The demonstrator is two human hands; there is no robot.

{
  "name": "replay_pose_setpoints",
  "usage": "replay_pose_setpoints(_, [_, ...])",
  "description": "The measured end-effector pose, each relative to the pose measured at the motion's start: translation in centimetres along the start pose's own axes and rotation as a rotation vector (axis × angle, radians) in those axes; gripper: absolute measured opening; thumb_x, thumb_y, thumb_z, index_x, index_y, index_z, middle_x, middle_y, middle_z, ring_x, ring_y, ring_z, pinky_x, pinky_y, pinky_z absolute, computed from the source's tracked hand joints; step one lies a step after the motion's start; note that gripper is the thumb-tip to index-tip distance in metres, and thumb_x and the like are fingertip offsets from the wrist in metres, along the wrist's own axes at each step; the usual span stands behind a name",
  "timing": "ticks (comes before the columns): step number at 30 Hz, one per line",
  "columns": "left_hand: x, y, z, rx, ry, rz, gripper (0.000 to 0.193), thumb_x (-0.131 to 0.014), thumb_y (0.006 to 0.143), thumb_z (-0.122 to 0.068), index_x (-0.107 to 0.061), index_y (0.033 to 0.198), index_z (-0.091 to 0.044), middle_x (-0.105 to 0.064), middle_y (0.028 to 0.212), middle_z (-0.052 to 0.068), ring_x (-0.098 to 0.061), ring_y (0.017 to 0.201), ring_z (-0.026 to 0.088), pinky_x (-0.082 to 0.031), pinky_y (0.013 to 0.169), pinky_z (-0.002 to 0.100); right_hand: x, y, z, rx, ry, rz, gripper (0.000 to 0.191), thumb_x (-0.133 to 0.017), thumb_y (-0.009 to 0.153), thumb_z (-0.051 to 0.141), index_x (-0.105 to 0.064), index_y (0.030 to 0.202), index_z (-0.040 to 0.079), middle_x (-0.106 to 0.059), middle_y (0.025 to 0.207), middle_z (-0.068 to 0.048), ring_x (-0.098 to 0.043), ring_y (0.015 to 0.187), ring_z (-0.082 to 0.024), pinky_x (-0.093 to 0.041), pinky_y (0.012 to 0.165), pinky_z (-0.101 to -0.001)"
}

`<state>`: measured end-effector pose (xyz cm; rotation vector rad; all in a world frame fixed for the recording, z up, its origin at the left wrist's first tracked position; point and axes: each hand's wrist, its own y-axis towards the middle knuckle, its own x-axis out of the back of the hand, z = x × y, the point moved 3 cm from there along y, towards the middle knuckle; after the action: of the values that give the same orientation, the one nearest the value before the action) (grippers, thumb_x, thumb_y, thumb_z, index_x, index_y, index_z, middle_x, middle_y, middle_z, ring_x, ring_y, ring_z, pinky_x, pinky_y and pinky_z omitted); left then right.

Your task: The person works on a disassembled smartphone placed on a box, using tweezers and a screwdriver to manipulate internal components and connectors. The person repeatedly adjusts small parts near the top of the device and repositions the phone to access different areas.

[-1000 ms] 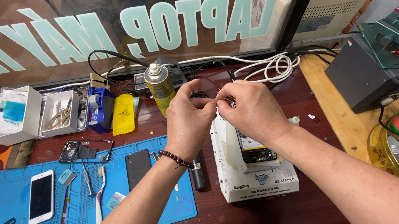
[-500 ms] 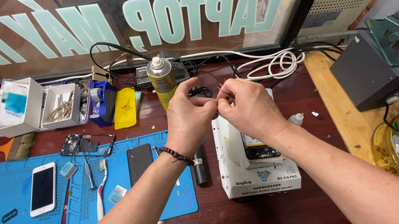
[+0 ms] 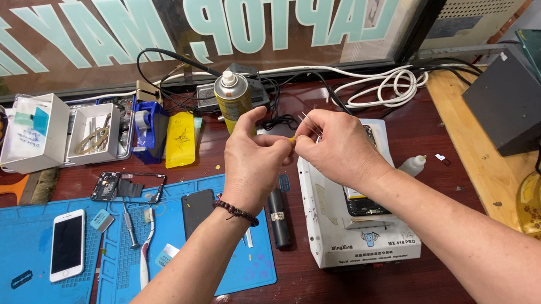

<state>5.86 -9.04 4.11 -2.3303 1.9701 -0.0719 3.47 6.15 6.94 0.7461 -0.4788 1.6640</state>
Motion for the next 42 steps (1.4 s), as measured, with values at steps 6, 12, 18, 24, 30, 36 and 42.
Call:
replay_pose_setpoints(6, [2.2,0.1,0.9,0.126,-0.107,-0.071,0.073,-0.068,0.077,0.004,-0.044,0.146,0.002,-0.077,0.084,0.013,-0.068,0.065,0.013,-0.057,0.059,0.027,-1.8,0.6,-0.4,-0.06,0.143,0.034,0.015,-0.067,0.082,0.017,-0.074,0.083,0.003,-0.075,0.074,-0.005,-0.068,0.068,-0.013,-0.055,0.066,-0.0309])
replay_pose_setpoints(12, [4.9,0.5,2.5,0.218,-0.206,-0.118,0.076,-0.071,0.076,0.005,-0.04,0.146,0.001,-0.074,0.093,0.015,-0.073,0.076,0.017,-0.064,0.066,0.031,-4.3,1.9,-1.5,-0.224,0.222,0.006,0.028,-0.071,0.094,0.022,-0.07,0.086,-0.005,-0.069,0.079,-0.013,-0.056,0.07,-0.015,-0.049,0.064,-0.0354])
replay_pose_setpoints(18, [7.9,0.9,3.5,0.212,-0.21,-0.177,0.077,-0.07,0.076,0.005,-0.039,0.147,0.002,-0.075,0.094,0.016,-0.073,0.077,0.019,-0.064,0.068,0.032,-7.0,2.8,-1.7,-0.051,0.041,0.162,0.034,-0.061,0.084,0.015,-0.076,0.114,0.009,-0.071,0.085,0.002,-0.067,0.074,-0.007,-0.053,0.068,-0.028])
replay_pose_setpoints(24, [8.8,0.0,2.0,-0.21,0.197,-0.267,0.064,-0.068,0.083,-0.004,-0.048,0.144,-0.003,-0.08,0.088,0.008,-0.074,0.075,0.013,-0.061,0.07,0.028,-7.3,1.8,-1.0,-0.475,0.599,0.441,0.032,-0.061,0.1,0.021,-0.071,0.12,-0.002,-0.059,0.088,-0.005,-0.054,0.065,-0.01,-0.048,0.054,-0.0272])
replay_pose_setpoints(30, [7.5,-0.2,1.1,-0.36,0.327,-0.232,0.058,-0.068,0.085,-0.006,-0.054,0.141,-0.007,-0.08,0.087,0.006,-0.077,0.078,0.011,-0.062,0.074,0.028,-3.2,0.8,1.4,-0.564,0.623,0.445,0.034,-0.051,0.099,0.031,-0.06,0.124,0.01,-0.072,0.086,-0.008,-0.053,0.054,-0.012,-0.038,0.044,-0.0262])
replay_pose_setpoints(36, [5.0,1.3,2.7,0.163,-0.324,-0.028,0.059,-0.069,0.08,0.002,-0.054,0.137,0.001,-0.075,0.091,0.013,-0.071,0.071,0.018,-0.061,0.061,0.031,-1.0,0.1,2.6,-0.275,0.404,0.339,0.03,-0.062,0.097,0.024,-0.072,0.118,0.005,-0.069,0.088,-0.008,-0.061,0.063,-0.01,-0.046,0.05,-0.0235])
replay_pose_setpoints(42, [3.4,1.0,2.0,0.002,-0.195,-0.033,0.051,-0.069,0.085,-0.002,-0.059,0.135,-0.001,-0.076,0.095,0.011,-0.072,0.073,0.014,-0.06,0.059,0.028,-0.2,-0.4,-0.9,-0.717,0.935,0.441,0.026,-0.058,0.098,0.02,-0.067,0.113,0.0,-0.066,0.086,-0.007,-0.063,0.062,-0.01,-0.049,0.051,-0.0227])
